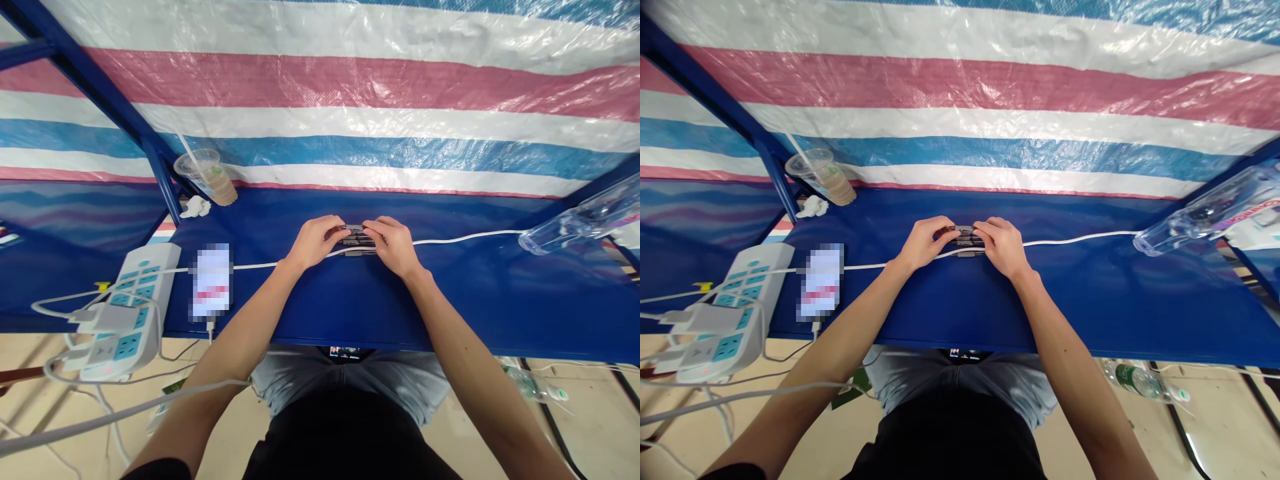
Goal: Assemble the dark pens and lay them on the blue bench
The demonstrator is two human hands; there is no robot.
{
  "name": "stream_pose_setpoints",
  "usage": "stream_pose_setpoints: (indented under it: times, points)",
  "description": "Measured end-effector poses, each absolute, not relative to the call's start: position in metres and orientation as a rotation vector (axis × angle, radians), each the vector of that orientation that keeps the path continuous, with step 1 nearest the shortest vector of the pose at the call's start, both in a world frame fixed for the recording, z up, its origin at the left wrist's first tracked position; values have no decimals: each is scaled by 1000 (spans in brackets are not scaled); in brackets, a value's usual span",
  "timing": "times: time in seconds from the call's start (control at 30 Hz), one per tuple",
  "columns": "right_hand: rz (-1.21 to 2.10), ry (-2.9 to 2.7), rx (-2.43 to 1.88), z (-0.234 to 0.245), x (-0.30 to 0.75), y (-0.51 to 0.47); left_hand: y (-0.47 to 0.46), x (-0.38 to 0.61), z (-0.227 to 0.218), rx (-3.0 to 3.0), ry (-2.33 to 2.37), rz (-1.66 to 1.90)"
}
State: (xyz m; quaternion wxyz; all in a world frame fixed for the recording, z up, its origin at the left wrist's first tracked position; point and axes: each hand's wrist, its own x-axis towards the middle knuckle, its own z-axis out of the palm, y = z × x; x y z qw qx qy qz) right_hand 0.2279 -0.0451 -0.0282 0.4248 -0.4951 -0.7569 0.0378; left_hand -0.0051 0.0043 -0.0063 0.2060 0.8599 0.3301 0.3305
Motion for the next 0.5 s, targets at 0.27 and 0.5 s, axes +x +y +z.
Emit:
stream_pose_setpoints:
  times: [0.27,0.5]
  points:
    - [38,-1933,-1229,-28,228,-45,4,-5,-3,2335,946,988]
    - [25,-1918,-1195,-26,227,-46,1,-5,-1,2346,968,949]
